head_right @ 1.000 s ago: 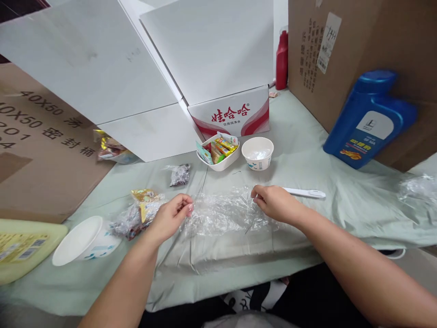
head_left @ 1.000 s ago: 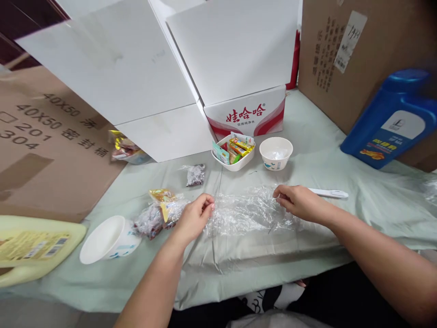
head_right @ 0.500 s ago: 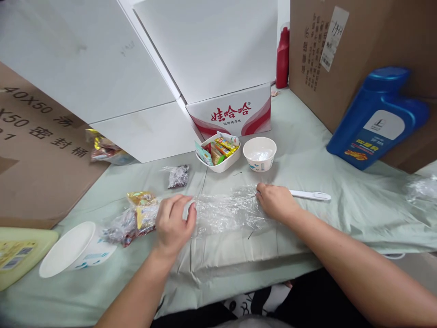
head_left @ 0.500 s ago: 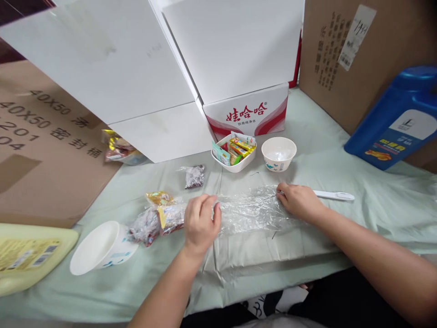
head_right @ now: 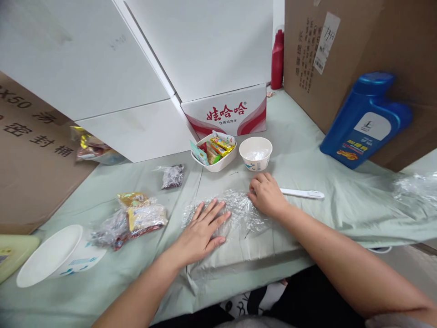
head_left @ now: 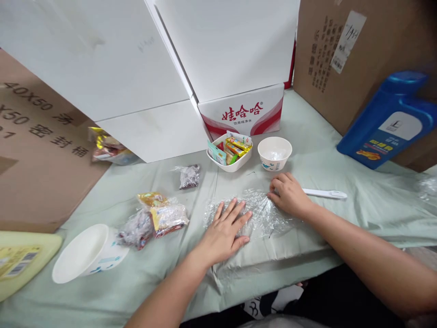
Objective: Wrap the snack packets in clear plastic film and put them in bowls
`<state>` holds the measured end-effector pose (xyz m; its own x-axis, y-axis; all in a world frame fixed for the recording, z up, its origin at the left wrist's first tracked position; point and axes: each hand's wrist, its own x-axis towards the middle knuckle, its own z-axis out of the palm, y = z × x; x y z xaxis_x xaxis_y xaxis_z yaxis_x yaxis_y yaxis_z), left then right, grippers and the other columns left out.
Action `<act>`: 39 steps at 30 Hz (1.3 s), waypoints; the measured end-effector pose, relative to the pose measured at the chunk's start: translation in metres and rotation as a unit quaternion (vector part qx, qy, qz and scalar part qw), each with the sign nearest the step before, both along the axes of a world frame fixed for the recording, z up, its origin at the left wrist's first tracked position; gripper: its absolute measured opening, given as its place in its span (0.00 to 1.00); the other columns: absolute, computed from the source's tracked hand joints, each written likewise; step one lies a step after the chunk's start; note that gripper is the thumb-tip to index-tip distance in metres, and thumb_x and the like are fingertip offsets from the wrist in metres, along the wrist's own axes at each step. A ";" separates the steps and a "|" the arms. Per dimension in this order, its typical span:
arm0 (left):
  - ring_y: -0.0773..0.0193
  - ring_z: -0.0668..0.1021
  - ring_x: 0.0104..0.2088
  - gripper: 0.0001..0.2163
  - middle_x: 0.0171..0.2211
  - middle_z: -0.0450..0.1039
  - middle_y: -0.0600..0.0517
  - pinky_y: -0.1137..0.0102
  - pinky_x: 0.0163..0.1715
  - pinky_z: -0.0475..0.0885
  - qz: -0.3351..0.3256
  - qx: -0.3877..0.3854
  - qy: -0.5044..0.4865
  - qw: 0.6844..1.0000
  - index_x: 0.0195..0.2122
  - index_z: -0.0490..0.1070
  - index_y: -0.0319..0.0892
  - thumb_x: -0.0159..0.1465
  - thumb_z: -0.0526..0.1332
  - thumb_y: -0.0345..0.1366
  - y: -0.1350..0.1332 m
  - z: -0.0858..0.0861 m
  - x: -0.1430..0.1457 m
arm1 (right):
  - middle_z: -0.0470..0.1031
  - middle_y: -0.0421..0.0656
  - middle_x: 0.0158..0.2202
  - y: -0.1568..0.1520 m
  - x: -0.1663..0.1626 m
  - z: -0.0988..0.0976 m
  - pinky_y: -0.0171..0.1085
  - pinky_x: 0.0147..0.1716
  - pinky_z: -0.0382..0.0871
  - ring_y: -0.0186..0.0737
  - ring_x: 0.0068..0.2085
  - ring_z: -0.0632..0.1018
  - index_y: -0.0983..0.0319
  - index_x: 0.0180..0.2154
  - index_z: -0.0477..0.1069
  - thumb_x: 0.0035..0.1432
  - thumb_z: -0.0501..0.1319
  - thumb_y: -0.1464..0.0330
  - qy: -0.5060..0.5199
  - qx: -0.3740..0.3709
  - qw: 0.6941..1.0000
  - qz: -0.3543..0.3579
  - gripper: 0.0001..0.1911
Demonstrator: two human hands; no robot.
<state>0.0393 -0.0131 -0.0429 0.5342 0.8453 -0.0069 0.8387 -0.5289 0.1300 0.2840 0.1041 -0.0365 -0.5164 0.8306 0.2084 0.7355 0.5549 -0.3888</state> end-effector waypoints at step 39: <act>0.57 0.72 0.46 0.08 0.41 0.70 0.51 0.65 0.42 0.69 0.069 -0.093 -0.094 0.989 0.28 0.65 0.44 0.53 0.55 0.23 -0.020 0.047 -0.043 | 0.73 0.44 0.34 -0.029 0.051 0.044 0.41 0.41 0.65 0.44 0.40 0.73 0.61 0.31 0.72 0.50 0.57 0.79 -0.166 -0.100 0.950 0.243 0.09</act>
<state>-0.0034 -0.0326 0.0037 0.4197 0.9040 -0.0811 0.8531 -0.3624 0.3753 0.3352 0.0755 0.0078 -0.8592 0.4823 -0.1711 0.5115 0.8000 -0.3136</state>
